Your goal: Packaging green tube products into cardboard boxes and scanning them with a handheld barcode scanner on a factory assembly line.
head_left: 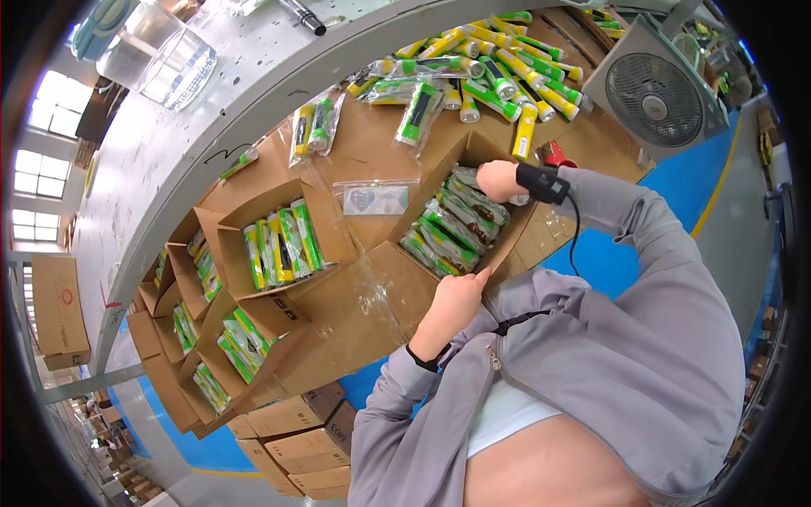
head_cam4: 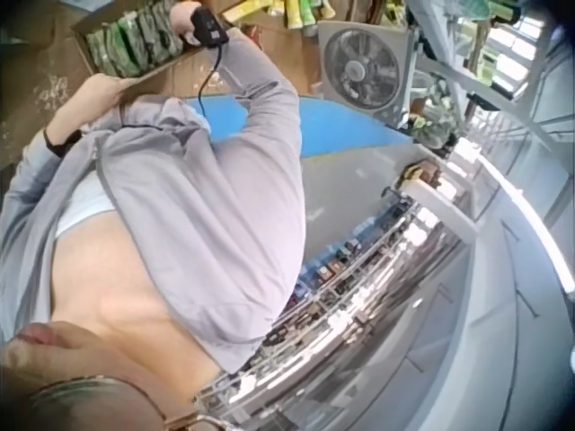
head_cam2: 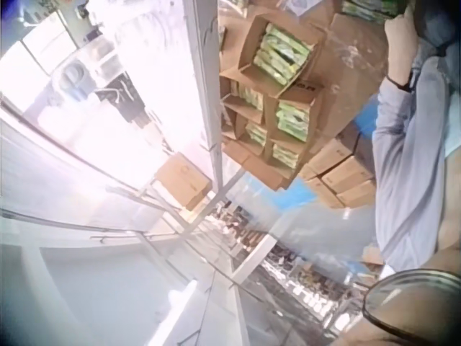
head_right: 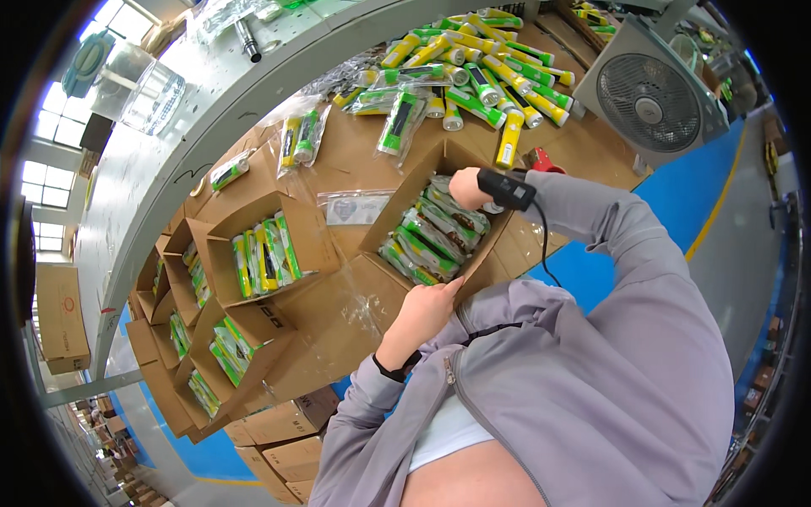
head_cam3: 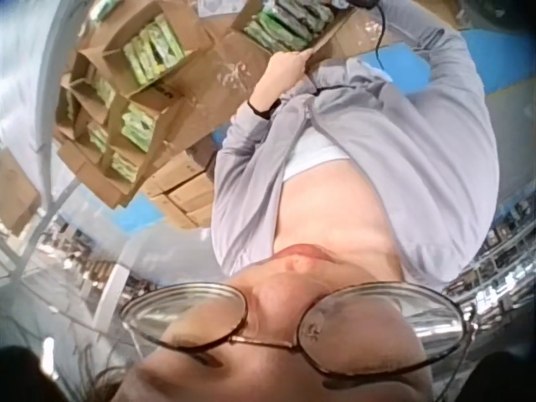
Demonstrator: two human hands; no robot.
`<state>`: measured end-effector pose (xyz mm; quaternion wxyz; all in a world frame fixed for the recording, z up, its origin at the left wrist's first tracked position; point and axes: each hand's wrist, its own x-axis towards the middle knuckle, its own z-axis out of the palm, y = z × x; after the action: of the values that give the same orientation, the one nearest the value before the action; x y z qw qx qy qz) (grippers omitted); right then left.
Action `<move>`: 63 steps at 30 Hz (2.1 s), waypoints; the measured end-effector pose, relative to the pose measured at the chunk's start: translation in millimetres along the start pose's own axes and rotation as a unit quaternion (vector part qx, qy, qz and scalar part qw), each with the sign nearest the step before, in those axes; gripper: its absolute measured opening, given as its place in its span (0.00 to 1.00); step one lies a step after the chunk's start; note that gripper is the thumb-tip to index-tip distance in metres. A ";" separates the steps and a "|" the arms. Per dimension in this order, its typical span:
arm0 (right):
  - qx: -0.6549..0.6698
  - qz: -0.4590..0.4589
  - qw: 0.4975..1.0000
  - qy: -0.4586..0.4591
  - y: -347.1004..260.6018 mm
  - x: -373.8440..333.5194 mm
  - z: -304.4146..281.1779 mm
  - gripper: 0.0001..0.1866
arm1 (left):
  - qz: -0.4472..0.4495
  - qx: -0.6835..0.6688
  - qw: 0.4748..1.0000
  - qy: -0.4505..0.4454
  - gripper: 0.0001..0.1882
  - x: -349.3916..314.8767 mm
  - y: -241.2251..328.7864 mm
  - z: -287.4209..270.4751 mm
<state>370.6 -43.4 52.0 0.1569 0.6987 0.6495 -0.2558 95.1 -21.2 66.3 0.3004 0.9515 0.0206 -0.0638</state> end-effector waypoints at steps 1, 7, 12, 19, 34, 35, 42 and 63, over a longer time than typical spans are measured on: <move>-0.026 -0.012 1.000 0.012 -2.2 3.9 9.2 0.13 | 0.012 -0.003 1.000 0.017 0.21 -1.5 -0.4 1.3; -0.111 0.127 0.967 0.191 2.6 26.7 97.1 0.18 | -0.006 -0.005 1.000 -0.017 0.22 -1.5 4.5 -3.4; -0.029 0.125 0.992 -0.003 -18.3 -25.3 13.8 0.10 | 0.008 -0.220 0.974 -0.048 0.17 -3.5 -4.8 -37.0; 0.121 0.151 0.978 -0.078 19.7 4.9 81.0 0.16 | -0.135 -0.187 0.951 0.204 0.15 50.8 -128.3 -155.1; -0.114 0.019 0.978 -0.173 46.1 39.2 258.9 0.11 | -0.368 -0.109 0.888 0.255 0.12 126.0 -333.5 -93.7; -0.104 0.136 0.985 -0.022 -4.0 24.2 157.9 0.05 | -0.381 -0.108 0.882 0.255 0.12 116.8 -342.8 -84.6; 0.064 0.269 0.959 -0.059 -15.4 20.4 128.5 0.11 | -0.297 -0.199 0.899 0.255 0.12 120.3 -298.8 -112.1; 0.778 0.045 0.608 0.152 -92.9 -76.8 -34.8 0.23 | -0.097 0.089 0.859 0.495 0.22 -18.0 11.0 -80.7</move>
<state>282.2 -77.8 134.1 -0.5352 0.6152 0.1884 -0.5473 86.9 16.1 140.4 0.1569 0.8733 0.2529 0.3857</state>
